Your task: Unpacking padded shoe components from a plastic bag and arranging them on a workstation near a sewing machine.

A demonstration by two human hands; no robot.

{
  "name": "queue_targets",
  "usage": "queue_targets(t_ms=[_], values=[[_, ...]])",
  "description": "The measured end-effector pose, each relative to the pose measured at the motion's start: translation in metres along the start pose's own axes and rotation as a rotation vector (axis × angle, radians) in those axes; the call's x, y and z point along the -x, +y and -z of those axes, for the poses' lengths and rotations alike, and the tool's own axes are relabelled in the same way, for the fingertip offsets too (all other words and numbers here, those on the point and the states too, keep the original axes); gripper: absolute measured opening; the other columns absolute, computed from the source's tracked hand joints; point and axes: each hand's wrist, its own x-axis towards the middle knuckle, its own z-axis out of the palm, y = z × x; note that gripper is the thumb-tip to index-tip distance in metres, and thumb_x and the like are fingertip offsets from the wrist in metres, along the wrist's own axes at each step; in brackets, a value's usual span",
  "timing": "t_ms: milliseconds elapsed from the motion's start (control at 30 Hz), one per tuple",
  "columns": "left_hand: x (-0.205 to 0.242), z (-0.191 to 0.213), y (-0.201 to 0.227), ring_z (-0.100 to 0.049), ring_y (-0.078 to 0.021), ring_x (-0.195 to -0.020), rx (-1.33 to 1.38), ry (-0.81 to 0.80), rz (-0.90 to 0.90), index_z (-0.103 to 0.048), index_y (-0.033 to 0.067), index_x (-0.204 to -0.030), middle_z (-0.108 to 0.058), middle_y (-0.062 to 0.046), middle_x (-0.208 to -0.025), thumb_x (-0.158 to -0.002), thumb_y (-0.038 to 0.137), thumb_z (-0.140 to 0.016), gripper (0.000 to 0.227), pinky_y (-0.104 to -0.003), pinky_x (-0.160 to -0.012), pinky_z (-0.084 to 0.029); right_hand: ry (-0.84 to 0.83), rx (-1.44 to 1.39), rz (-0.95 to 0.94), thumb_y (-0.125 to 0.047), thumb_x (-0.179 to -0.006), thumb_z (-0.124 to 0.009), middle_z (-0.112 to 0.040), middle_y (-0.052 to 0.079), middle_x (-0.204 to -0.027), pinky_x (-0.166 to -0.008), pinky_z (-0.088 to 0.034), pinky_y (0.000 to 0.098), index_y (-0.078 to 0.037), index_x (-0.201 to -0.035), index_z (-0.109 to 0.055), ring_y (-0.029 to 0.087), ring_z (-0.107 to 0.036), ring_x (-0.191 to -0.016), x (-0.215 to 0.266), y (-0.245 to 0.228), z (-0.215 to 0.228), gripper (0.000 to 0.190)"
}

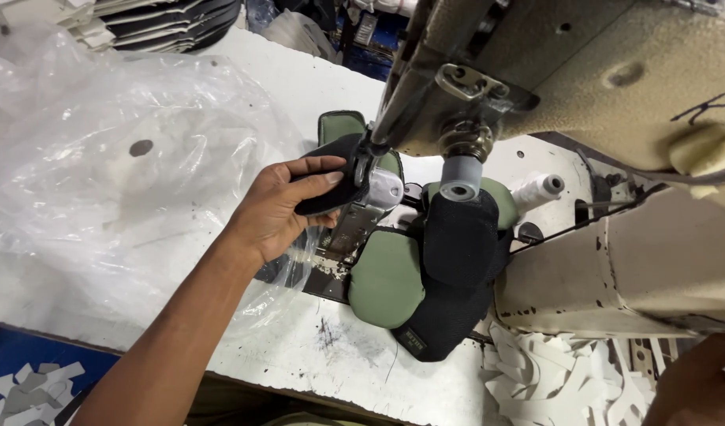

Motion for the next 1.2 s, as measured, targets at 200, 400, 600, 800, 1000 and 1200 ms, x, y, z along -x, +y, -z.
queue_targets(t_ms=[200, 400, 600, 800, 1000, 1200], values=[[0.010, -0.007, 0.000, -0.069, -0.0180, -0.068, -0.002, 0.026, -0.017, -0.067, -0.0038, -0.120, -0.075, -0.013, -0.091, -0.094, 0.009, -0.070, 0.029, -0.033, -0.060, -0.057, 0.008, -0.059, 0.048, -0.023, -0.112, -0.054, -0.070, 0.010, -0.077, -0.042, -0.050, 0.0247, 0.006, -0.094, -0.071, 0.016, -0.065, -0.053, -0.004, 0.005, 0.000, 0.038], [0.045, -0.035, -0.005, -0.070, -0.0187, -0.068, 0.055, 0.160, -0.026, -0.064, -0.0015, -0.127, -0.075, -0.013, -0.088, -0.089, 0.009, -0.069, 0.040, -0.033, -0.064, -0.060, -0.024, 0.067, 0.076, -0.029, -0.109, -0.057, -0.064, 0.010, -0.069, -0.040, -0.049, 0.0254, 0.013, -0.102, -0.069, 0.017, -0.061, -0.049, -0.005, 0.010, 0.009, 0.044], [0.047, -0.057, -0.023, -0.068, -0.0189, -0.066, 0.151, 0.291, -0.113, -0.063, -0.0003, -0.129, -0.073, -0.013, -0.083, -0.087, 0.012, -0.074, 0.045, -0.032, -0.062, -0.058, 0.002, 0.037, 0.112, -0.025, -0.106, -0.064, -0.065, 0.013, -0.073, -0.040, -0.048, 0.0306, 0.010, -0.105, -0.069, 0.021, -0.059, -0.048, -0.013, -0.007, 0.034, 0.035], [0.040, -0.065, -0.030, -0.065, -0.0177, -0.064, 0.190, 0.328, -0.154, -0.060, 0.0024, -0.134, -0.070, -0.010, -0.077, -0.088, 0.017, -0.075, 0.050, -0.032, -0.059, -0.054, 0.117, -0.312, 0.409, -0.002, -0.113, -0.056, -0.065, 0.025, -0.113, -0.085, -0.057, 0.0331, 0.015, -0.128, -0.056, 0.028, -0.066, -0.091, -0.019, 0.007, 0.024, 0.022], [0.022, -0.012, -0.035, -0.062, -0.0192, -0.081, 0.303, 0.531, -0.085, -0.049, 0.0141, -0.137, -0.065, -0.009, -0.089, -0.090, 0.016, -0.077, 0.054, -0.035, -0.071, -0.056, -0.059, -0.128, 0.170, -0.015, -0.110, -0.059, -0.065, 0.022, -0.093, -0.066, -0.053, 0.0361, 0.012, -0.116, -0.061, 0.029, -0.065, -0.074, -0.010, 0.013, 0.023, 0.027], [0.070, -0.006, -0.020, -0.067, -0.0193, -0.097, 0.324, 0.474, -0.088, -0.059, 0.0006, -0.123, -0.071, -0.009, -0.107, -0.082, 0.007, -0.076, 0.044, -0.033, -0.078, -0.058, -0.188, -0.020, -0.014, -0.029, -0.111, -0.058, -0.065, 0.017, -0.077, -0.051, -0.051, 0.0341, 0.006, -0.104, -0.063, 0.025, -0.063, -0.057, -0.003, 0.028, 0.000, 0.035]])
